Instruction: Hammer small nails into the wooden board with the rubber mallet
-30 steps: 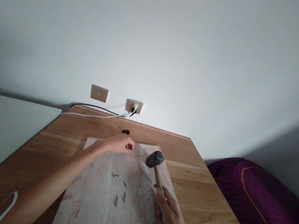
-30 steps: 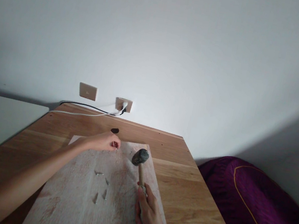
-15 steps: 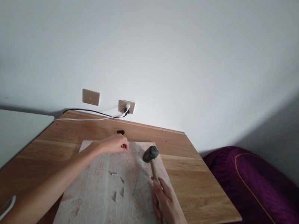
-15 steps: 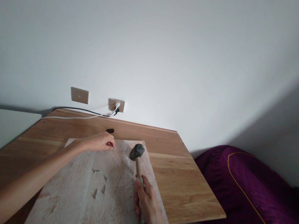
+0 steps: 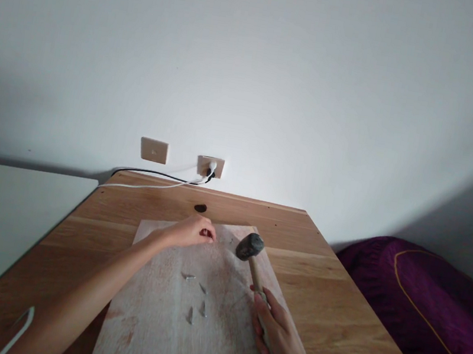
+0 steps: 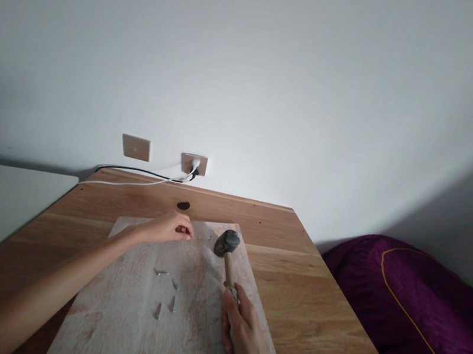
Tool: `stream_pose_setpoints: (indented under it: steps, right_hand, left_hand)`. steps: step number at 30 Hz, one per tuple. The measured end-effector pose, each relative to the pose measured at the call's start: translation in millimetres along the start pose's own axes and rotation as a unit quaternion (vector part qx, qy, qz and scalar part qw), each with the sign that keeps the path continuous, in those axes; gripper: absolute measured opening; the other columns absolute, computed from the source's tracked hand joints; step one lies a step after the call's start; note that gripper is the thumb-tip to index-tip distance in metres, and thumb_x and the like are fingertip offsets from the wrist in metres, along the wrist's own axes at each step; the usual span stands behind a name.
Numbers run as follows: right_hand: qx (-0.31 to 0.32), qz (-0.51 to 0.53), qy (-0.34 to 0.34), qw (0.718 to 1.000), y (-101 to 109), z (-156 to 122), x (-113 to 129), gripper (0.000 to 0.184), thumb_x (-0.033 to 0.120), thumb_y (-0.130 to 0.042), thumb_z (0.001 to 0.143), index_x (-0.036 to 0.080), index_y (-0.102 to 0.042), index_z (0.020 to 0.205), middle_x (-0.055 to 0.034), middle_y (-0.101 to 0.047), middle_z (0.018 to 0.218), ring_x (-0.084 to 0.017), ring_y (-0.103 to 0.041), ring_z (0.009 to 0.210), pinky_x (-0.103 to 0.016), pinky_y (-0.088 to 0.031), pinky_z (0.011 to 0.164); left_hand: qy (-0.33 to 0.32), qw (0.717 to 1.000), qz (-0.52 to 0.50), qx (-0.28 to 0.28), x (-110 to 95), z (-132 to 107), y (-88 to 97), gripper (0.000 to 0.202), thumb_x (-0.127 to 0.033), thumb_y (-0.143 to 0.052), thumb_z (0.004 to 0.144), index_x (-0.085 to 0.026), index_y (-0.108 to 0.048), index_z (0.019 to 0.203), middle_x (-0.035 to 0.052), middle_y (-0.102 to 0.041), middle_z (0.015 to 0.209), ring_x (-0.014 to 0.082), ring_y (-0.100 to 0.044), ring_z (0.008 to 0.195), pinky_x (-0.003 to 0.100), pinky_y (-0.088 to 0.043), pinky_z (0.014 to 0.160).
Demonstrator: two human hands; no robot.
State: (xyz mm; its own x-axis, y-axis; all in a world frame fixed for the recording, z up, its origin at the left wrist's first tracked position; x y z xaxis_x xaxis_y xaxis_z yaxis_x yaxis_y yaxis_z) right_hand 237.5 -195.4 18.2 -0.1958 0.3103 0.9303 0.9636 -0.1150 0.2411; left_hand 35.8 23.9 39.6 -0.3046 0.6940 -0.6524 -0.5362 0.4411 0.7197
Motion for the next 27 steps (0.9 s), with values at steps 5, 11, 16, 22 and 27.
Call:
stream_pose_setpoints:
  steps: [5, 11, 16, 22, 27]
  right_hand:
    - [0.003, -0.004, 0.012, 1.0, -0.1, 0.5, 0.0, 0.067, 0.077, -0.05, 0.088, 0.02, -0.051, 0.124, 0.0104, -0.05, 0.061, -0.005, -0.037, 0.032, -0.016, -0.033, 0.028]
    - [-0.006, 0.002, 0.003, 1.0, -2.1, -4.5, 14.8, 0.072, 0.079, -0.053, 0.085, 0.02, -0.049, 0.126, 0.0103, -0.049, 0.062, -0.005, -0.038, 0.033, -0.016, -0.032, 0.028]
    - [0.024, 0.014, 0.017, 0.999, -19.8, -2.4, 39.2, 0.067, 0.076, -0.052, 0.087, 0.021, -0.048, 0.125, 0.0108, -0.048, 0.064, -0.004, -0.037, 0.034, -0.014, -0.03, 0.029]
    - [0.08, -0.023, 0.048, 0.995, -51.0, 13.3, 42.1, 0.048, 0.068, -0.049, 0.094, 0.021, -0.052, 0.104, 0.0099, -0.048, 0.062, -0.003, -0.037, 0.033, -0.014, -0.028, 0.028]
    - [0.052, -0.006, 0.019, 0.998, -46.8, 6.4, 35.0, 0.06, 0.074, -0.052, 0.088, 0.021, -0.053, 0.118, 0.0096, -0.048, 0.063, -0.005, -0.037, 0.034, -0.016, -0.029, 0.029]
  left_hand:
    - [0.003, 0.998, -0.019, -0.056, 2.4, -7.1, -7.8, 0.012, -0.022, -0.067, 0.089, -0.018, -0.079, 0.09, 0.0049, -0.07, 0.087, 0.0155, -0.064, 0.077, 0.025, -0.045, 0.072]
    - [0.051, 0.992, -0.075, -0.086, 8.0, -9.2, -13.5, 0.024, -0.017, -0.069, 0.085, -0.016, -0.071, 0.109, 0.0028, -0.073, 0.082, 0.0158, -0.066, 0.074, 0.025, -0.048, 0.071]
    - [0.051, 0.992, -0.082, -0.083, 9.6, -9.7, -13.8, 0.035, -0.015, -0.063, 0.083, -0.015, -0.066, 0.118, 0.0035, -0.074, 0.087, 0.015, -0.066, 0.072, 0.024, -0.048, 0.068]
    - [0.037, 0.994, -0.028, -0.098, 1.7, -12.2, -9.4, 0.036, -0.011, -0.067, 0.072, -0.017, -0.065, 0.108, 0.0033, -0.071, 0.092, 0.0158, -0.063, 0.074, 0.025, -0.046, 0.068]
    - [0.037, 0.994, -0.047, -0.091, 4.4, -11.1, -11.0, 0.046, -0.018, -0.072, 0.074, -0.019, -0.063, 0.119, 0.0037, -0.071, 0.101, 0.0153, -0.063, 0.076, 0.025, -0.048, 0.07]
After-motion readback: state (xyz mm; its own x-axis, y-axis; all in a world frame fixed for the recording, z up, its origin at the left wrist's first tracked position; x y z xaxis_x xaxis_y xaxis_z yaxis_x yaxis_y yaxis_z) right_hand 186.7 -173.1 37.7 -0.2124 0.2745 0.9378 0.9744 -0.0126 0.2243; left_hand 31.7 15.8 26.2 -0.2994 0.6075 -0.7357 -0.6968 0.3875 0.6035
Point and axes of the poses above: each hand's wrist, its own z-axis towards the middle knuckle, its own y-axis out of the back of the hand, x = y × z, the point moved 4 cm from there along z, towards the middle knuckle
